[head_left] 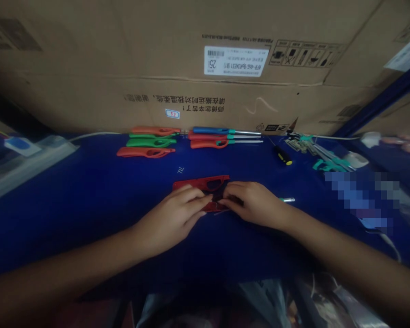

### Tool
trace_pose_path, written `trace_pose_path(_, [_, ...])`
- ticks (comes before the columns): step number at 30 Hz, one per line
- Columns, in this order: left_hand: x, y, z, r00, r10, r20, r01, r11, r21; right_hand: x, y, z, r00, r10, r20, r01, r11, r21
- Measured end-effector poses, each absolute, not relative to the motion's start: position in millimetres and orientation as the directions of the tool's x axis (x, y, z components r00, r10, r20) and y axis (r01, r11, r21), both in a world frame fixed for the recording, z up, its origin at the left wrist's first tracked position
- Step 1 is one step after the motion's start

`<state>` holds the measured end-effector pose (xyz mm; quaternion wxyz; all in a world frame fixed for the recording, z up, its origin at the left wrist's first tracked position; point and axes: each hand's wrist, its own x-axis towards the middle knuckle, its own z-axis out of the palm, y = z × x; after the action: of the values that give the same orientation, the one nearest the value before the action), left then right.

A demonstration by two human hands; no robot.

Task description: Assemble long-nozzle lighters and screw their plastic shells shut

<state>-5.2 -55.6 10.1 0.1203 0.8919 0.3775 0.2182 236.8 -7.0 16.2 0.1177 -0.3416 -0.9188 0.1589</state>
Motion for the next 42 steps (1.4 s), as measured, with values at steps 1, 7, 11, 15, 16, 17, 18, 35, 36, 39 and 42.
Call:
trace_pose_path(1, [-4.7, -55.7, 11.6, 0.624, 0.729, 0.283, 0.624, -0.682, 0.381, 237.1, -6.5, 16.9, -0.740, 0.664, 0.109, 0.584, 0.714, -0.385])
trace_pose_path(7, [-3.6, -61.5, 22.6, 0.661, 0.726, 0.188, 0.682, -0.687, 0.250, 245.7, -7.6, 34.1, -0.779, 0.618, 0.101, 0.518, 0.727, -0.451])
trace_pose_path(11, [-4.4, -65.7, 25.7, 0.651, 0.743, 0.156, 0.716, -0.669, 0.199, 251.9, -10.3, 43.1, -0.848, 0.526, 0.061, 0.431, 0.752, -0.499])
trace_pose_path(15, [-5.9, -65.4, 23.1, 0.613, 0.770, 0.179, 0.712, -0.636, 0.296, 252.5, -12.4, 44.0, -0.866, 0.498, 0.037, 0.412, 0.755, -0.510])
trace_pose_path(16, [-6.3, -64.8, 22.0, 0.609, 0.768, 0.199, 0.698, -0.638, 0.324, 252.4, -12.5, 43.8, -0.869, 0.494, 0.032, 0.410, 0.754, -0.513])
trace_pose_path(17, [-6.7, -64.1, 20.9, 0.607, 0.765, 0.214, 0.685, -0.641, 0.347, 252.4, -12.3, 43.4, -0.870, 0.492, 0.031, 0.408, 0.754, -0.515])
trace_pose_path(18, [-7.1, -63.5, 19.9, 0.606, 0.762, 0.226, 0.673, -0.643, 0.365, 252.4, -11.9, 43.0, -0.870, 0.493, 0.033, 0.408, 0.755, -0.513])
trace_pose_path(35, [-8.6, -61.8, 14.0, 0.618, 0.753, 0.226, 0.663, -0.654, 0.365, 255.8, -5.9, 35.7, -0.847, 0.520, 0.109, 0.458, 0.818, -0.348])
trace_pose_path(36, [-8.7, -61.9, 13.9, 0.620, 0.753, 0.220, 0.664, -0.653, 0.364, 255.9, -5.9, 35.9, -0.849, 0.516, 0.117, 0.454, 0.824, -0.338])
trace_pose_path(39, [-8.8, -62.3, 14.0, 0.621, 0.756, 0.204, 0.670, -0.648, 0.362, 255.5, -5.6, 36.4, -0.845, 0.521, 0.116, 0.465, 0.825, -0.321])
trace_pose_path(42, [-8.5, -62.0, 14.3, 0.620, 0.758, 0.200, 0.672, -0.646, 0.363, 255.0, -5.3, 36.3, -0.842, 0.530, 0.102, 0.473, 0.816, -0.333])
